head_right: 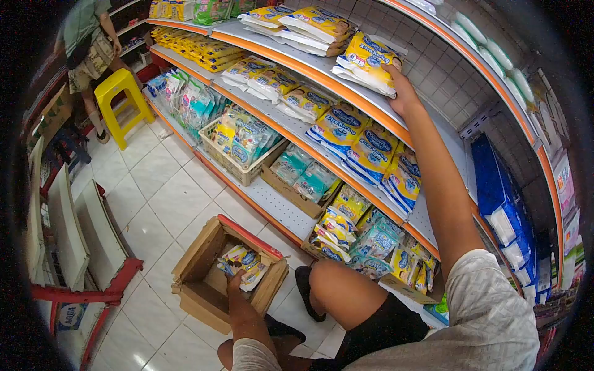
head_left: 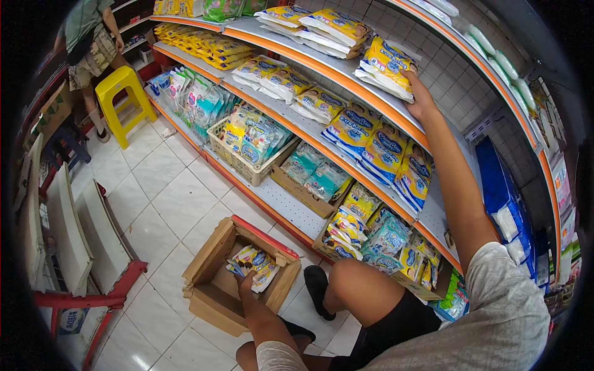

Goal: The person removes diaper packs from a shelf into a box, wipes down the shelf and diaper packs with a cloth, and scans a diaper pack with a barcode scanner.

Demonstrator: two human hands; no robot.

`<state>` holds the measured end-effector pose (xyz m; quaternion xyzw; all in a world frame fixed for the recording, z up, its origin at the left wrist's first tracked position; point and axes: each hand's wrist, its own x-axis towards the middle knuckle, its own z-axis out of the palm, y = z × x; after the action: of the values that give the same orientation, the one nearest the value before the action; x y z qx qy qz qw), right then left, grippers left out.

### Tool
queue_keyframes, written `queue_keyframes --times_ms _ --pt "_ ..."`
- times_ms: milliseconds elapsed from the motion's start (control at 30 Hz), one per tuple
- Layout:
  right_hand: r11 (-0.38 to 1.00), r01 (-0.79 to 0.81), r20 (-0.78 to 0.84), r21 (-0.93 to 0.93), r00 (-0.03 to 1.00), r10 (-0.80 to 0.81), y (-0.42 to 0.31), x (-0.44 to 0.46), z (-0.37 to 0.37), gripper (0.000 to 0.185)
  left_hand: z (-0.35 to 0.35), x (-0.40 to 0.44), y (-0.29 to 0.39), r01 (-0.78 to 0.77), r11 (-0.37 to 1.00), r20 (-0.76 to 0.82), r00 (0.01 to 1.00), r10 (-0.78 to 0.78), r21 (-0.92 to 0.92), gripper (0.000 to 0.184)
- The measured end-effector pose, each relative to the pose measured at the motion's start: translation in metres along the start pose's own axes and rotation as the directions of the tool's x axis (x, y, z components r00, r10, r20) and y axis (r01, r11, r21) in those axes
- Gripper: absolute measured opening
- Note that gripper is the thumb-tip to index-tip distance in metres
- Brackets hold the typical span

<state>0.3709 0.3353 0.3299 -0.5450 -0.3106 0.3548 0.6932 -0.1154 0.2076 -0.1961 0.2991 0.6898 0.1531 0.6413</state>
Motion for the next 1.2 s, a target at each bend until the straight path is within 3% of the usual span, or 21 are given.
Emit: queue_keyframes --times_ms 133,233,300,367,433,500,567,633,700,767,800,833,900,967,1033,1100,1167,1200 --pt "1.000 -0.004 -0.013 0.023 1.000 0.004 0.000 0.000 0.001 0.037 0.003 0.017 -0.015 0.018 0.997 -0.135 0.990 -0.028 -0.071 0.111" --pt "0.996 0.023 -0.008 0.081 1.000 -0.023 0.005 0.009 -0.007 0.037 0.002 0.033 -0.030 -0.096 0.986 -0.177 0.982 0.071 -0.135 0.106" --pt "0.993 0.035 -0.011 0.117 0.999 -0.033 0.002 0.001 -0.005 0.044 -0.006 0.040 -0.039 -0.210 0.883 -0.202 0.970 0.135 -0.419 0.082" --pt "0.989 0.095 -0.155 0.114 0.985 -0.077 -0.001 -0.015 0.003 0.053 -0.011 0.000 -0.023 -0.230 0.882 -0.249 0.959 0.134 -0.412 0.081" --pt "0.987 0.100 -0.172 0.129 0.982 -0.077 -0.001 -0.026 0.008 0.054 -0.016 -0.001 -0.027 -0.251 0.878 -0.288 0.948 0.137 -0.409 0.081" --pt "0.985 0.104 -0.186 0.141 0.980 -0.077 -0.003 -0.047 0.017 0.054 -0.018 0.050 -0.063 -0.136 0.792 -0.164 0.985 0.046 -0.596 0.071" --pt "0.982 0.052 -0.048 0.180 0.998 -0.044 -0.003 -0.085 0.034 0.057 -0.024 0.034 -0.051 -0.152 0.815 -0.209 0.977 0.038 -0.559 0.065" --pt "0.969 0.069 0.170 0.239 0.979 -0.112 0.022 -0.105 0.043 0.061 -0.028 0.000 -0.025 -0.163 0.839 -0.260 0.965 0.026 -0.519 0.059" --pt "0.980 -0.042 0.265 0.194 0.964 -0.011 0.044 -0.154 0.071 0.065 -0.035 -0.066 0.012 -0.279 0.689 -0.191 0.960 0.204 -0.669 0.053" --pt "0.973 -0.198 0.270 0.116 0.949 0.161 0.091 -0.187 0.094 0.066 -0.060 -0.076 0.020 -0.052 0.714 0.005 0.997 0.078 -0.698 0.061" --pt "0.976 -0.212 0.337 0.049 0.923 0.184 0.123 -0.193 0.101 0.067 -0.067 -0.091 0.027 -0.080 0.756 -0.011 0.995 0.096 -0.650 0.047" --pt "0.974 -0.224 0.404 -0.023 0.890 0.214 0.158 -0.199 0.106 0.067 -0.077 -0.106 0.032 -0.083 0.756 -0.031 0.996 0.083 -0.649 0.047" --pt "0.905 -0.412 0.497 -0.105 0.767 0.407 0.209 -0.216 0.116 0.066 -0.102 -0.130 0.034 -0.072 0.769 0.060 0.988 0.142 -0.635 0.041" --pt "0.885 -0.411 0.483 -0.216 0.743 0.463 0.245 -0.236 0.127 0.068 -0.123 -0.153 0.038 -0.054 0.769 0.101 0.983 0.153 -0.637 0.039" --pt "0.866 -0.265 0.497 -0.424 0.732 0.467 0.277 -0.242 0.132 0.070 -0.126 -0.176 0.042 -0.122 0.678 0.055 0.971 0.233 -0.724 0.042" --pt "0.881 -0.094 0.589 -0.464 0.710 0.386 0.275 -0.245 0.135 0.070 -0.136 -0.182 0.056 -0.157 0.754 0.060 0.966 0.252 -0.638 0.045" --pt "0.837 -0.166 0.554 -0.521 0.680 0.480 0.278 -0.248 0.134 0.069 -0.134 -0.167 0.064 -0.162 0.774 0.092 0.958 0.273 -0.612 0.045" --pt "0.797 -0.222 0.516 -0.561 0.659 0.547 0.277 -0.243 0.135 0.069 -0.136 -0.136 0.050 -0.033 0.805 0.161 0.974 0.159 -0.593 0.045"
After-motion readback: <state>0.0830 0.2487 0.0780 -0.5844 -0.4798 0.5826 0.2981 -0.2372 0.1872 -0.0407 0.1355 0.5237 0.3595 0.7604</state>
